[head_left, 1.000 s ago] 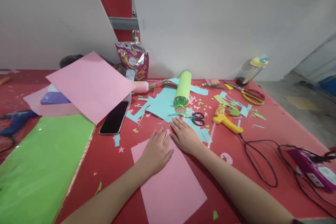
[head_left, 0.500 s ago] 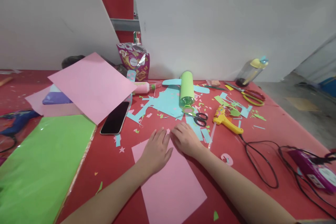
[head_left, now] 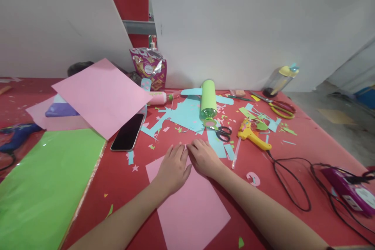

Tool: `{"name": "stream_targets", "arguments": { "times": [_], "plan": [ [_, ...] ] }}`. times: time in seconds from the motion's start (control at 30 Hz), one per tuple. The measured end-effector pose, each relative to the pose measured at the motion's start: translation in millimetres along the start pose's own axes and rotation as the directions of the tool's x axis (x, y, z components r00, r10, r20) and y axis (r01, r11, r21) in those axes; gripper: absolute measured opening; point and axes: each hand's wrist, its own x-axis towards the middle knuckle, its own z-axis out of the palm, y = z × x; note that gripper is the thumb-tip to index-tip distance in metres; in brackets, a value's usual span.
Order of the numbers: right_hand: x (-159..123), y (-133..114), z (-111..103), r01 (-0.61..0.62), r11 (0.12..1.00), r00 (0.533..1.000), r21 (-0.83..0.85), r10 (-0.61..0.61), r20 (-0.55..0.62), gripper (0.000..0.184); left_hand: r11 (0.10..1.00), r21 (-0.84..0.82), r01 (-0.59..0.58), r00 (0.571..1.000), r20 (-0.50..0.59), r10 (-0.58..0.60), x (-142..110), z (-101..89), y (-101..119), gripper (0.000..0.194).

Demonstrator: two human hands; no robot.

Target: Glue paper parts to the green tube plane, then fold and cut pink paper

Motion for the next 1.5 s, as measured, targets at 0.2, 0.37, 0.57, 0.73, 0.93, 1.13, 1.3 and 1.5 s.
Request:
{"name": "stream_targets", "arguments": {
  "times": [0.2,0.37,0.57,0.73,0.93,1.13,1.3,1.5],
  "plan": [
    [-1,0,-1,-0.011,1.0,1.0,-0.013,0.011,0.006,0.02,1.0,0.029,-0.007,1.0,-0.03,0.008,1,1.0,0,0.039],
    [8,1,-3,-0.038,0.999,0.999,-0.022,0.038,0.007,0.022,0.998,0.059,0.017,0.999,-0.046,-0.015,10,2.8,-5,0.04],
    [23,2,-7,-0.035,0.999,0.999,-0.018,0.035,0.035,0.018,0.997,0.024,0.076,0.995,-0.068,-0.075,18,0.5,-12,0.037],
    [23,4,-7,-0.026,0.999,0.998,-0.026,0.028,0.062,0.018,0.997,-0.011,0.081,0.993,-0.082,-0.081,19,-0.6,-12,0.036],
    [13,6,-7,-0.002,0.999,0.997,-0.046,0.005,0.076,0.016,0.997,-0.002,0.081,0.995,-0.056,-0.081,19,-2.9,-12,0.035],
    [1,6,-9,0.02,0.998,0.997,-0.062,-0.016,0.07,0.015,0.997,0.012,0.082,0.995,-0.063,-0.081,18,-1.9,-12,0.034],
    [-10,6,-10,0.042,0.997,0.998,-0.069,-0.038,0.057,0.015,0.997,0.009,0.081,0.994,-0.067,-0.081,18,-1.0,-12,0.034],
    [-23,7,-12,0.056,0.995,0.997,-0.077,-0.052,0.054,0.016,0.996,0.003,0.084,0.995,-0.062,-0.084,18,-0.3,-12,0.035]
  ]
}}
